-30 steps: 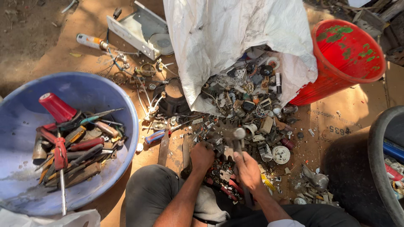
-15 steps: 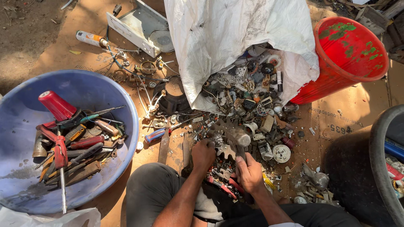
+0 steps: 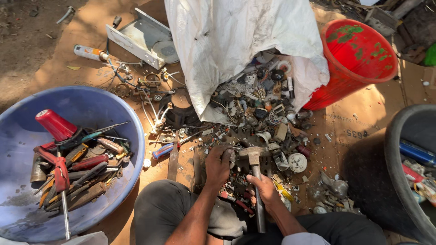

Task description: The person sits on the ground and uses a hammer and pliers to dismantle small electronic components. They repeatedly strike items on a metal gear to break them apart and separate parts, occasionally using pliers to pull pieces apart.

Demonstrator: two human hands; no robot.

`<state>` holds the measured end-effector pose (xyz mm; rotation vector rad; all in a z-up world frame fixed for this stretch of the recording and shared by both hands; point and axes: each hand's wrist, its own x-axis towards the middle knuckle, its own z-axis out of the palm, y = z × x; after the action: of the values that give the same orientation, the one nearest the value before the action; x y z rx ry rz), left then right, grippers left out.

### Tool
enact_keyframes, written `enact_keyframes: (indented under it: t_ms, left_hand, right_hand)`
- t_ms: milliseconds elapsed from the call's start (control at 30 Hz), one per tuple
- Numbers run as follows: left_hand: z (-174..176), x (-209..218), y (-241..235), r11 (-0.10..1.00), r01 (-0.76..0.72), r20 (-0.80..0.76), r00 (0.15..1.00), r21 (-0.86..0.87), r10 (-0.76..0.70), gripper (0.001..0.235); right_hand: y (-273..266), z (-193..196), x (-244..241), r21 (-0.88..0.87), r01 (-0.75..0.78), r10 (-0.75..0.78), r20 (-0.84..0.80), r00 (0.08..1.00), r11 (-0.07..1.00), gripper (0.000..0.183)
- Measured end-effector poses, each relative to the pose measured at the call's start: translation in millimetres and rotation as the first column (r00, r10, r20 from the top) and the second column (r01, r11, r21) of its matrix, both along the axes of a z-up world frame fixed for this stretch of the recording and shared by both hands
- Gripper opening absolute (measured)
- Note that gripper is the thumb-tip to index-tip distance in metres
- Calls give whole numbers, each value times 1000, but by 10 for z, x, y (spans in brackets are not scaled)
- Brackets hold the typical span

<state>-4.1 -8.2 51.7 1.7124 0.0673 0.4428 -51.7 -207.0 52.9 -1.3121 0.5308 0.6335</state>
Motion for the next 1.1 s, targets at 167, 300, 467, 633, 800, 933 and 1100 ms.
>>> enact_keyframes:
  t_ms: [167,300,467,633,800,933,1100]
  left_hand:
    - [96,-161,-79,989,132,-152,981,63,-121,20]
    - [237,-353,-122,971,225,-197,959,81,-205,20]
    - [299,-539,-228,898,418,-183,902,138,-391,17]
    - [268,-549,-235,909,353,-336,903,223,-268,17]
    - [288,-508,-193,936,344,-365,882,70,-297,21]
    - [355,-598,-288,912,403,-269,872,-75,-408,20]
    - [403,-630,-297,920,389,-158,912,42,-379,19]
  right_hand:
    - [69,69,-33,-375,-183,251,142,958,909,41]
    - [43,434,-209,-723,451,631,685,365,524,52]
    - [24,620,-251,-756,158,522,571,634,635,44]
    - [-16,600,-215,-366,176,41,514,857,914,43]
    - [-39,626,-287,-626,463,536,779,326,627,41]
    - [20,481,-316,-735,249,533,644,549,631,27]
    - [-51,378,-232,-36,-59,66,248,967,998,34]
